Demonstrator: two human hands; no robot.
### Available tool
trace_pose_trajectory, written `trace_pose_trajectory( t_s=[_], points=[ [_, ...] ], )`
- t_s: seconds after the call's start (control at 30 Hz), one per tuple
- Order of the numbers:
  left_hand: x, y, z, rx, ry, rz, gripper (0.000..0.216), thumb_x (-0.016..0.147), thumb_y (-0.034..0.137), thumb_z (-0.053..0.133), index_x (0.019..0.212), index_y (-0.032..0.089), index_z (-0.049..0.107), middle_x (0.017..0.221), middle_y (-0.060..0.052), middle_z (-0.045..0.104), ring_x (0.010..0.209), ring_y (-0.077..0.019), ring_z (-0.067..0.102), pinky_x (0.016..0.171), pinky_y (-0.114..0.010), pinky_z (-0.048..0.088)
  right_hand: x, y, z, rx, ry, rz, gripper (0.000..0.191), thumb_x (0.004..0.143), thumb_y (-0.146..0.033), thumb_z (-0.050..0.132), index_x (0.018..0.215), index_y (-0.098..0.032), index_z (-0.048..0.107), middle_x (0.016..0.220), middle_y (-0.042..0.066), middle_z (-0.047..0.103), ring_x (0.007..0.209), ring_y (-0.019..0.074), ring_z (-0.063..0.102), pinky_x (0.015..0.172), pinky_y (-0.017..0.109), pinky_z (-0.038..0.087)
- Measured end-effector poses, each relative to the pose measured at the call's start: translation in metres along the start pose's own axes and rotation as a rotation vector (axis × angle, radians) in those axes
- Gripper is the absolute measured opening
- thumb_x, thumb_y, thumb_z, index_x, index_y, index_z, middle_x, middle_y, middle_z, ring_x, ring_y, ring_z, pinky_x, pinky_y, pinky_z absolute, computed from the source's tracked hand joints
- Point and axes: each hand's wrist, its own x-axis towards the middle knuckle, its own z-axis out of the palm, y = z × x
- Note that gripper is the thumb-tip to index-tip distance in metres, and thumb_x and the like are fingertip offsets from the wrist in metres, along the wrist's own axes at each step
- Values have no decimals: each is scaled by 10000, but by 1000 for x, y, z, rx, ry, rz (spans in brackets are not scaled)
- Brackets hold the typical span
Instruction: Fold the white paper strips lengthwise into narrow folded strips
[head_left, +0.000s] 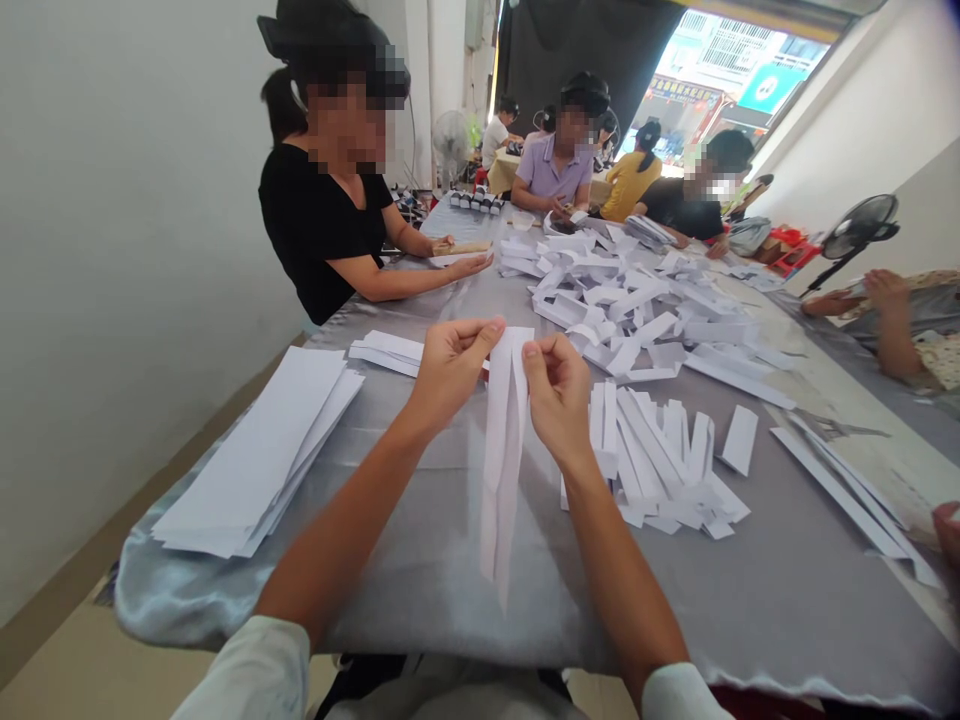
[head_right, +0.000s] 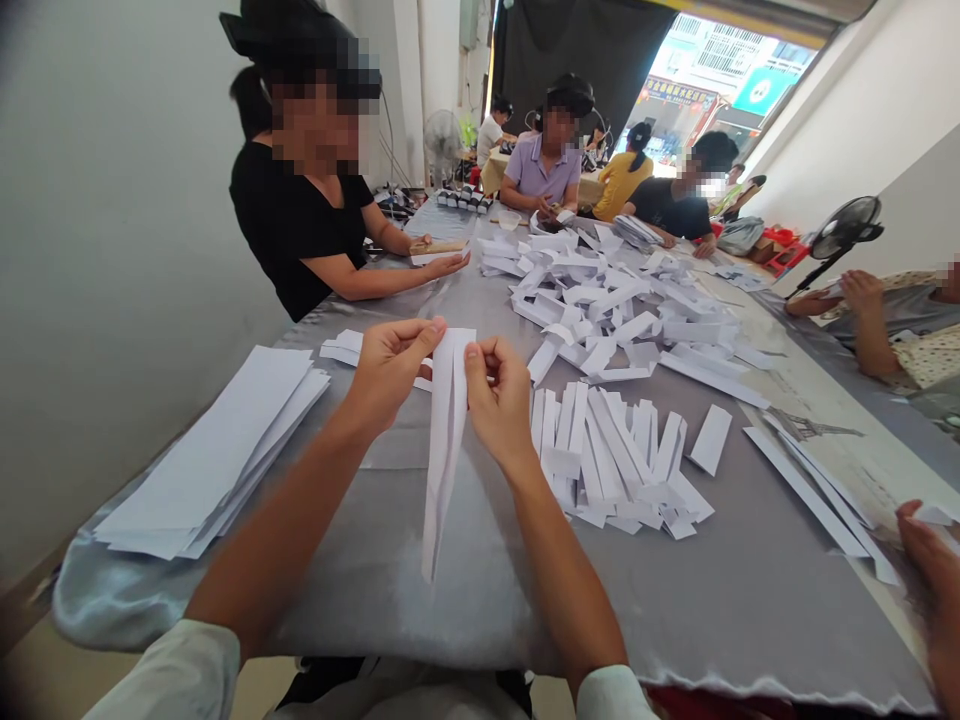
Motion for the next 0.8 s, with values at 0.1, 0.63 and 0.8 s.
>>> trace_pose_trajectory(
  t_s=[0.1, 0.63, 0.8],
  points=[
    [0, -1, 2, 17, 13, 8, 524, 835, 684, 828, 751, 170, 766, 711, -36, 671, 604, -142, 601, 512, -245, 541, 0, 1, 1, 3, 12, 17, 381, 1062, -551, 640, 847, -244, 573, 702, -36, 552, 591, 138, 497, 528, 273, 394],
    [0, -3, 2, 51, 94, 65, 441, 796, 593, 897, 776, 173, 763, 722, -26, 698, 636, -139, 624, 570, -241, 513, -2, -5, 3, 16, -17, 40, 371, 1036, -564, 673, 870, -242, 594, 721, -36, 588, 569, 121, 512, 466, 238, 429],
    [0, -2, 1, 42, 66, 43, 429, 810, 585, 889, 817, 168, 790, 754, -38, 728, 646, -149, 645, 587, -258, 536, -1, -4, 2, 22, -33, 35, 365, 1035, -559, 683, 875, -241, 605, 732, -27, 606, 568, 116, 520, 463, 230, 444]
  ],
)
